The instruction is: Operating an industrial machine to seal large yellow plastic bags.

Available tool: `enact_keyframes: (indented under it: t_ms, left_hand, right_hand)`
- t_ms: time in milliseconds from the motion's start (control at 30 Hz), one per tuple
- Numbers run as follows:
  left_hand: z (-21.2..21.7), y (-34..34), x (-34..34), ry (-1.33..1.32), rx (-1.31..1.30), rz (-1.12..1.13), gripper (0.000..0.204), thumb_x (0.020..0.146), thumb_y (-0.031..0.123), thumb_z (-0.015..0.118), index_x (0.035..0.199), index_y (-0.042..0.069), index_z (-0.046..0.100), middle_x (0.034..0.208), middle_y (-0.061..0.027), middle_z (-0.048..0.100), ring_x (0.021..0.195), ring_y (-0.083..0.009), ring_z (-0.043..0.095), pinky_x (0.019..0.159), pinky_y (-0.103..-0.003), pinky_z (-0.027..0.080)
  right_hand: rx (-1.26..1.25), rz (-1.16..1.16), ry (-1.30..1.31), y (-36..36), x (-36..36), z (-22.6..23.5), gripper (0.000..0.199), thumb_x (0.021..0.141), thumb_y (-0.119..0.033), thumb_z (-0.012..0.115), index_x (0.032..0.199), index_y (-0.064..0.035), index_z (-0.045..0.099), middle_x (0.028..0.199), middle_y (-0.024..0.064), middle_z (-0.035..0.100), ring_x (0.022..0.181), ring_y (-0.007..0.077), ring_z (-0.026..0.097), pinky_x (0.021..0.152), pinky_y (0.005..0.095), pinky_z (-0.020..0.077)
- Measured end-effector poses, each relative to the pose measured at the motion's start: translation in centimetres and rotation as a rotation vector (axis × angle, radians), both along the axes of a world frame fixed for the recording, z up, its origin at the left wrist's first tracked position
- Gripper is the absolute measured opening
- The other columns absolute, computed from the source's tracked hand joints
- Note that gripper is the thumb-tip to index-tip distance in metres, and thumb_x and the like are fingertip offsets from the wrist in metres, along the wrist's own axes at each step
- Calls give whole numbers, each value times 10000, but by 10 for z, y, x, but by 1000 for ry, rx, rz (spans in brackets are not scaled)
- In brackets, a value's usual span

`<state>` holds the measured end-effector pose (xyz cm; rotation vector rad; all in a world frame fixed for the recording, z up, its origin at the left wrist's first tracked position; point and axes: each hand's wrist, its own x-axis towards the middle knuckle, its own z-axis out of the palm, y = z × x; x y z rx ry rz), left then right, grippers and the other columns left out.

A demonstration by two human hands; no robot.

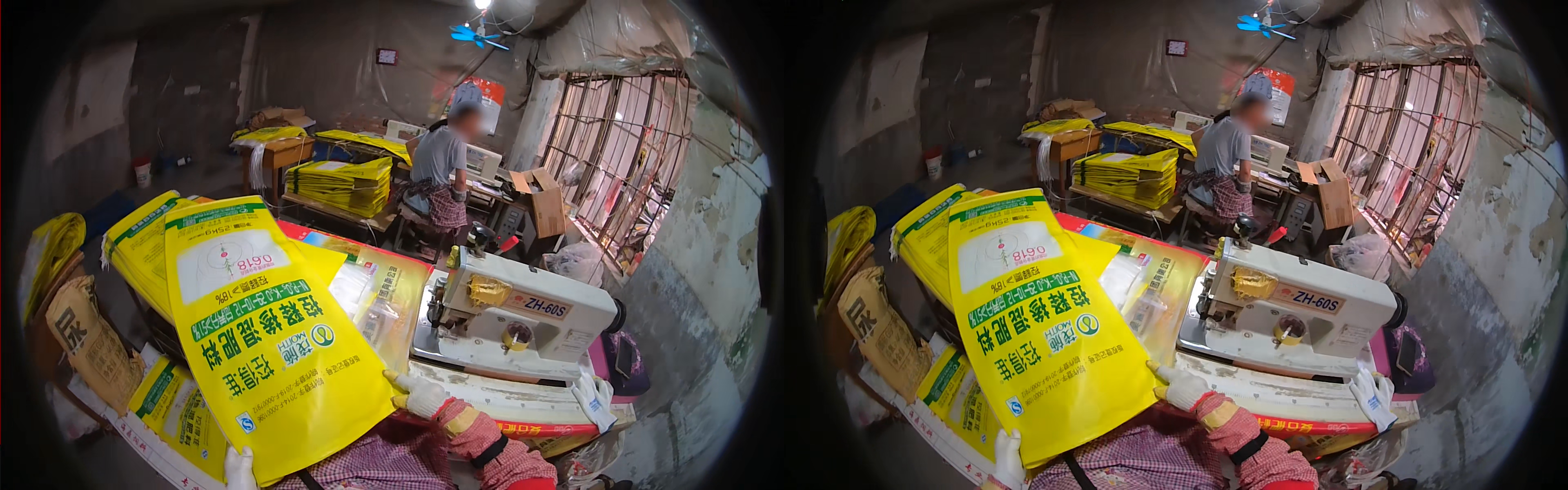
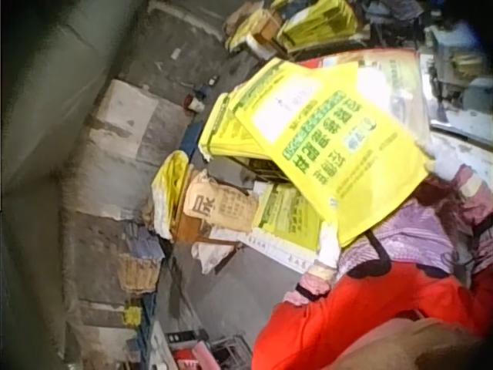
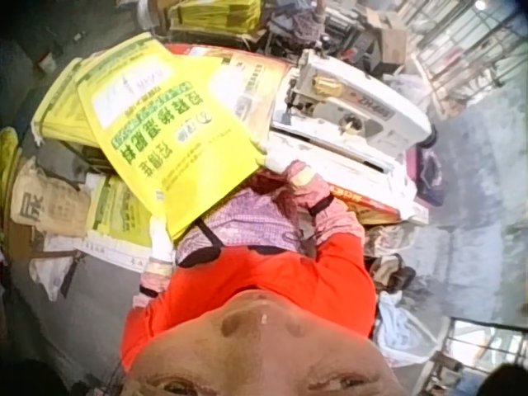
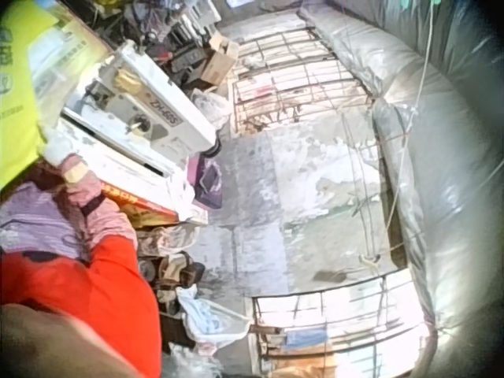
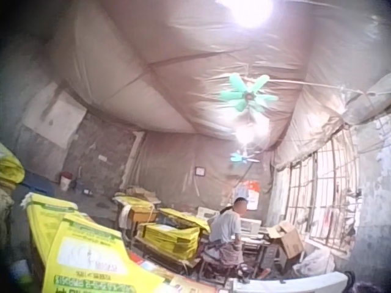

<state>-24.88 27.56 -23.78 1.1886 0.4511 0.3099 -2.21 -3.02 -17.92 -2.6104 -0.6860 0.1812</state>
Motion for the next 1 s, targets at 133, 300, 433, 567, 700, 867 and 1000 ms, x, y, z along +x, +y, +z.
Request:
enact_keyframes:
  t_ms: [133, 300, 433, 567, 700, 867, 1000]
  left_hand:
    - [-30, 37, 7, 112, 348, 225, 197, 935, 145, 436, 1074, 10, 472, 1017, -79, 553, 876, -149, 531, 759, -288, 455]
    - [97, 51, -22, -302, 321, 334, 198, 940, 194, 480, 1019, 13, 495, 978, -50, 561, 858, -115, 522, 782, -275, 437]
    - [97, 98, -72, -528, 858, 702, 321, 962, 237, 441, 1181, 4, 464, 1142, -104, 552, 1007, -179, 545, 882, -303, 429]
    - [98, 141, -117, -380, 1071, 911, 302, 982, 220, 381, 1211, 26, 417, 1117, -101, 549, 1003, -148, 529, 894, -307, 418]
    - [68, 150, -113, 55, 606, 958, 254, 960, 294, 414, 1082, 74, 453, 916, -47, 559, 704, -102, 559, 546, -225, 449]
    - [-27, 130, -145, 204, 127, 846, 274, 944, 344, 446, 1011, 81, 484, 780, -42, 578, 459, -76, 511, 332, -185, 368]
    - [-143, 137, -179, 115, -331, 741, 189, 935, 161, 455, 1064, 38, 518, 960, -49, 589, 817, -152, 580, 735, -300, 498]
  right_hand:
    - [93, -23, 370, 4, -3, 5, 529, 823, -184, 597, 1328, -242, 449, 882, 82, 624, 692, 164, 558, 625, 255, 436]
    - [386, 7, 805, 48, -3, 31, 480, 826, -177, 631, 1288, -210, 505, 745, 10, 604, 604, 91, 520, 548, 234, 439]
    - [1102, 388, 815, 94, 43, 27, 300, 887, -150, 537, 1170, -65, 587, 880, -14, 604, 593, 79, 517, 512, 195, 410]
    - [579, 214, 483, 234, -2, 94, 278, 820, -137, 526, 1064, -87, 648, 809, 24, 647, 580, 91, 564, 520, 216, 451]
    - [414, 291, 407, 320, -16, 41, 277, 806, -160, 489, 1019, -146, 665, 800, 131, 652, 659, 224, 628, 608, 315, 497]
    - [55, 374, 121, 377, -40, -29, 281, 830, -156, 488, 1075, -196, 620, 976, 135, 624, 895, 305, 598, 738, 378, 483]
    - [280, 413, 8, 396, -43, -157, 206, 841, -116, 481, 983, -93, 628, 916, 133, 623, 818, 289, 600, 731, 371, 485]
